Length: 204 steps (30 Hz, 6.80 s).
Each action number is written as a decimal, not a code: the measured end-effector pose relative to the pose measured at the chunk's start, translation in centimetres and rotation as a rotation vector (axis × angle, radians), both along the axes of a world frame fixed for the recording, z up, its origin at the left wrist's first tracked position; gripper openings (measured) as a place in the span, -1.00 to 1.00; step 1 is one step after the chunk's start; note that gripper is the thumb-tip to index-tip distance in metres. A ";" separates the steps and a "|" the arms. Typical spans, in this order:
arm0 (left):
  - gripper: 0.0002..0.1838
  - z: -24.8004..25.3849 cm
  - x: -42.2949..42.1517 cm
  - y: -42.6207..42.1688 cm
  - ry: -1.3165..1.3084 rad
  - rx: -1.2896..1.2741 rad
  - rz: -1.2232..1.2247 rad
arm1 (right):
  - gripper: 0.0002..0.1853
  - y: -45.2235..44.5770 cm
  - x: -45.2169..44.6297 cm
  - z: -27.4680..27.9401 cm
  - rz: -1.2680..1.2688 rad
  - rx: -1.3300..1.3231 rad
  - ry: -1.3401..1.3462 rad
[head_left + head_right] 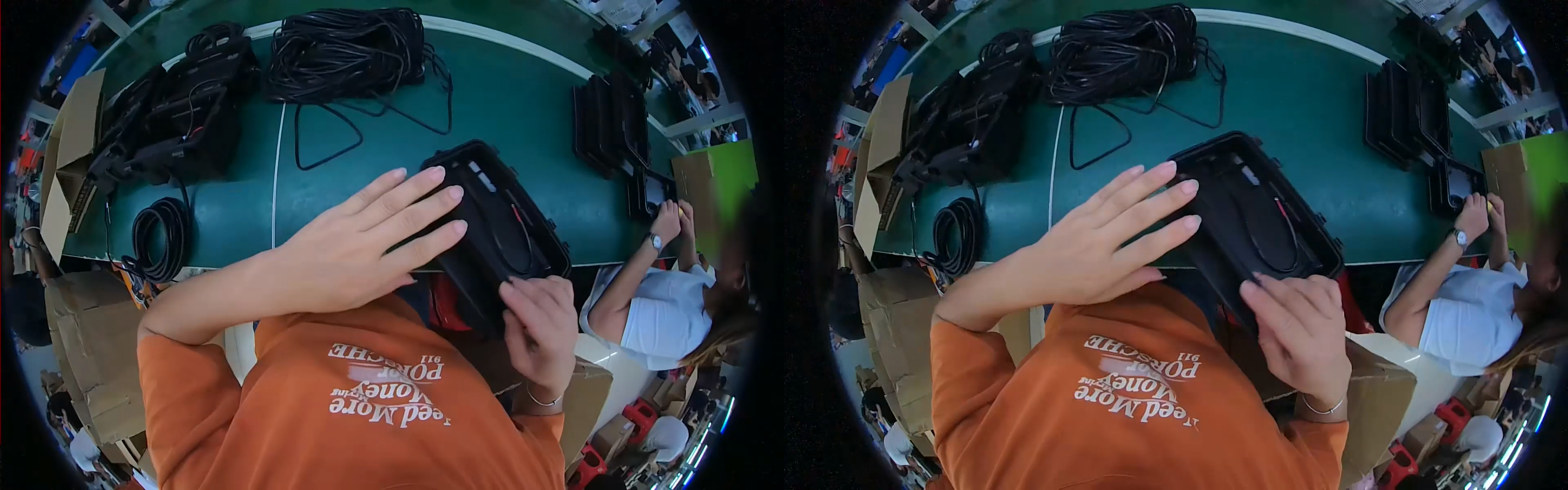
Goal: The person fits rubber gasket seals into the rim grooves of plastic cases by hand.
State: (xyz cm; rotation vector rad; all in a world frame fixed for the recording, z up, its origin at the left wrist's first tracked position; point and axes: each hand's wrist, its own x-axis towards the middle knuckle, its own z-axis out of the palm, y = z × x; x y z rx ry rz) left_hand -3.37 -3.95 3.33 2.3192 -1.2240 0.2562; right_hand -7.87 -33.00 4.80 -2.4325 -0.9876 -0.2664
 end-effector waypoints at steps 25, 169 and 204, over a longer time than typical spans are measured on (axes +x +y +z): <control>-0.64 -3.9 -3.2 5.0 0.130 -0.198 0.091 | -0.80 8.3 12.8 -4.4 0.100 0.241 0.427; -0.95 -4.3 0.3 6.7 0.592 -0.650 0.768 | -0.87 7.1 11.3 -4.4 -0.368 0.404 0.559; -0.48 -5.9 -2.6 7.3 0.059 -0.425 0.545 | -0.83 18.6 15.7 -2.3 0.277 0.073 0.879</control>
